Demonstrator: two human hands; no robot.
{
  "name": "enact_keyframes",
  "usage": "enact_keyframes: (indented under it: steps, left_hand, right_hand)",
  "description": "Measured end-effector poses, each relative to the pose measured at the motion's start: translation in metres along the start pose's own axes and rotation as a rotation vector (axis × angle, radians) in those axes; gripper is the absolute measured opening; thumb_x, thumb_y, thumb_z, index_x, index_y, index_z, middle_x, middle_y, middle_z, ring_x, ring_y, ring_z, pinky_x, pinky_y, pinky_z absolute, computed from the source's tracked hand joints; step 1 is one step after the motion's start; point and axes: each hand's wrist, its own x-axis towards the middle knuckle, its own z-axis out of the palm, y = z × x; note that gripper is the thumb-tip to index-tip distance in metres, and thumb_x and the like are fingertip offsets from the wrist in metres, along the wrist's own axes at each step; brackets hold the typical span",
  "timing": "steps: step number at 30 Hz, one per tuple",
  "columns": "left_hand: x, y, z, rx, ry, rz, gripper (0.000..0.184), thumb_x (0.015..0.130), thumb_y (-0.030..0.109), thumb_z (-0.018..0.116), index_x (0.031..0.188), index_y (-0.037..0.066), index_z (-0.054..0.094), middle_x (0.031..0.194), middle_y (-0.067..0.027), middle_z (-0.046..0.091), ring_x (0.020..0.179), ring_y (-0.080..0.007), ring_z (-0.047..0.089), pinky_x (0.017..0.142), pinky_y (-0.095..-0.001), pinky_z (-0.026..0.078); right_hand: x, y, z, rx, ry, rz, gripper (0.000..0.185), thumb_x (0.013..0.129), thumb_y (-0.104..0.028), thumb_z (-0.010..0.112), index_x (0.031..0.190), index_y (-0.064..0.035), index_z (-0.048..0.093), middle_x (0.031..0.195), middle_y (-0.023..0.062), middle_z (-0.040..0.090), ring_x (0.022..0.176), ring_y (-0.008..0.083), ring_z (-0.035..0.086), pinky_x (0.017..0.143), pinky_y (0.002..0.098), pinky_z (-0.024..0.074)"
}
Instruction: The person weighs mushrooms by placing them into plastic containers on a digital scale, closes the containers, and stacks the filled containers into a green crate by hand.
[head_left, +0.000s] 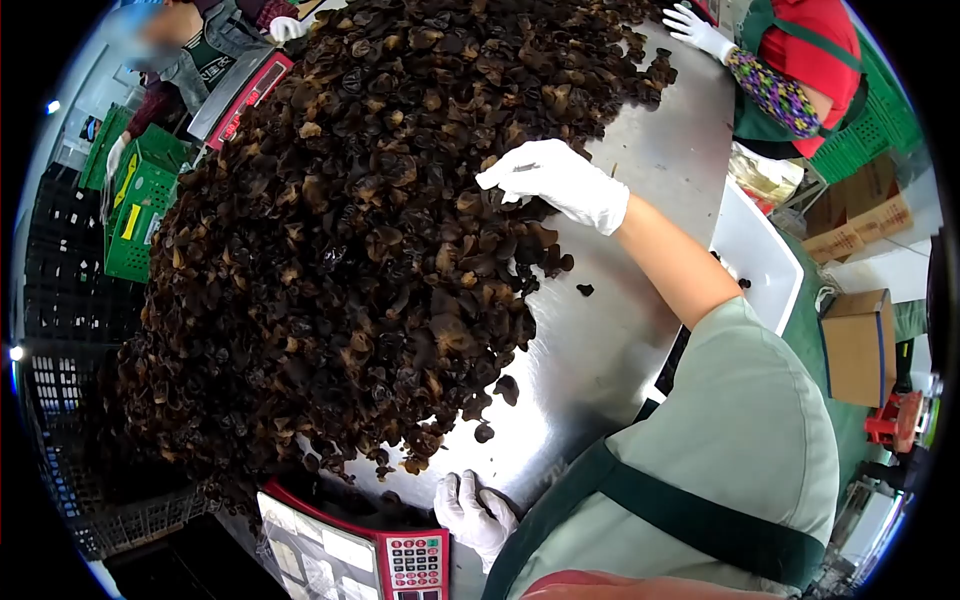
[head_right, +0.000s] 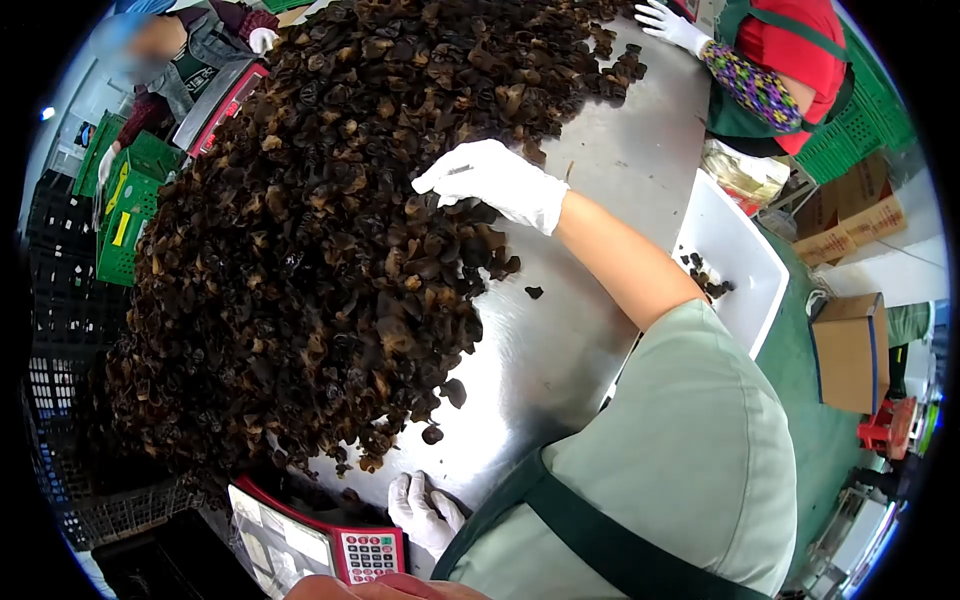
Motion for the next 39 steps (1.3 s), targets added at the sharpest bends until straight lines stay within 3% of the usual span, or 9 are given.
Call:
enact_keyframes:
  steps: [4,6,9,14,19,23,28,30,39]
  left_hand:
    - [0.002,-0.002,0.001,-0.024,0.015,0.023,0.040,0.077,-0.004,0.062,0.116,0.000,0.069,0.121,-0.0199,0.062,0.115,-0.0388,0.057,0.102,-0.0498,0.044]
    - [0.004,0.003,0.001,-0.024,0.039,0.020,0.040,0.076,-0.008,0.061,0.114,0.000,0.069,0.119,-0.0198,0.063,0.112,-0.0381,0.058,0.100,-0.0487,0.045]
    - [0.006,0.003,0.002,-0.043,0.073,0.045,0.040,0.076,-0.010,0.061,0.113,0.000,0.070,0.117,-0.0197,0.063,0.110,-0.0380,0.059,0.098,-0.0478,0.046]
    - [0.007,0.005,0.002,-0.026,0.101,0.057,0.039,0.077,-0.010,0.061,0.114,0.000,0.070,0.116,-0.0195,0.064,0.109,-0.0376,0.060,0.097,-0.0475,0.046]
    - [0.005,0.003,0.002,-0.035,0.076,0.046,0.038,0.079,-0.008,0.062,0.116,0.000,0.070,0.116,-0.0199,0.064,0.111,-0.0375,0.060,0.099,-0.0475,0.045]
    - [0.005,0.001,0.004,-0.054,0.101,0.073,0.039,0.080,-0.008,0.062,0.118,0.001,0.070,0.117,-0.0196,0.064,0.111,-0.0372,0.059,0.100,-0.0475,0.045]
    - [0.005,0.000,0.003,-0.051,0.096,0.095,0.040,0.081,-0.007,0.061,0.120,0.001,0.069,0.119,-0.0202,0.064,0.113,-0.0373,0.058,0.100,-0.0477,0.045]
    - [0.004,-0.001,0.003,-0.050,0.087,0.101,0.040,0.082,-0.006,0.061,0.120,0.001,0.069,0.120,-0.0203,0.063,0.114,-0.0373,0.058,0.101,-0.0477,0.045]
    - [0.006,0.007,-0.003,-0.040,0.029,0.040,0.039,0.084,-0.005,0.061,0.121,0.001,0.068,0.124,-0.0229,0.062,0.115,-0.0389,0.058,0.102,-0.0486,0.043]
  right_hand:
    - [-0.006,0.005,0.005,-0.057,0.056,0.035,0.016,0.093,-0.016,0.073,0.104,-0.0049,0.076,0.097,0.0036,0.072,0.088,0.0103,0.063,0.080,0.0268,0.0521]
    - [-0.011,0.011,0.004,-0.246,0.106,0.092,0.010,0.091,-0.016,0.075,0.090,-0.0073,0.071,0.089,-0.0014,0.067,0.081,0.0070,0.057,0.074,0.0255,0.0483]
    - [-0.023,0.011,0.010,-0.356,0.179,0.117,0.016,0.090,-0.016,0.076,0.082,-0.0094,0.063,0.082,-0.0053,0.058,0.077,0.0048,0.050,0.070,0.0245,0.0448]
    - [-0.037,0.022,0.011,-0.338,0.161,0.109,0.011,0.088,-0.008,0.071,0.093,-0.0100,0.061,0.086,-0.0042,0.057,0.079,0.0046,0.049,0.071,0.0234,0.0446]
    - [-0.052,0.017,0.009,0.044,0.075,0.089,0.016,0.086,-0.003,0.069,0.100,-0.0103,0.064,0.097,-0.0040,0.059,0.087,0.0053,0.053,0.075,0.0231,0.0457]
    - [-0.063,0.013,0.012,0.162,0.016,0.026,0.024,0.084,-0.002,0.069,0.107,-0.0085,0.067,0.104,-0.0020,0.064,0.093,0.0059,0.054,0.080,0.0223,0.0456]
    - [-0.081,-0.002,0.013,0.278,-0.018,0.073,0.023,0.088,-0.009,0.066,0.111,-0.0054,0.070,0.106,-0.0003,0.065,0.082,0.0038,0.047,0.066,0.0201,0.0367]
    - [-0.085,0.000,0.009,0.414,-0.079,0.072,0.019,0.088,-0.007,0.068,0.106,-0.0062,0.073,0.110,0.0028,0.068,0.091,0.0090,0.056,0.080,0.0228,0.0443]
    - [-0.103,-0.005,0.022,0.255,-0.036,0.023,0.028,0.089,0.003,0.067,0.115,-0.0063,0.068,0.101,-0.0003,0.063,0.087,0.0048,0.054,0.080,0.0234,0.0479]
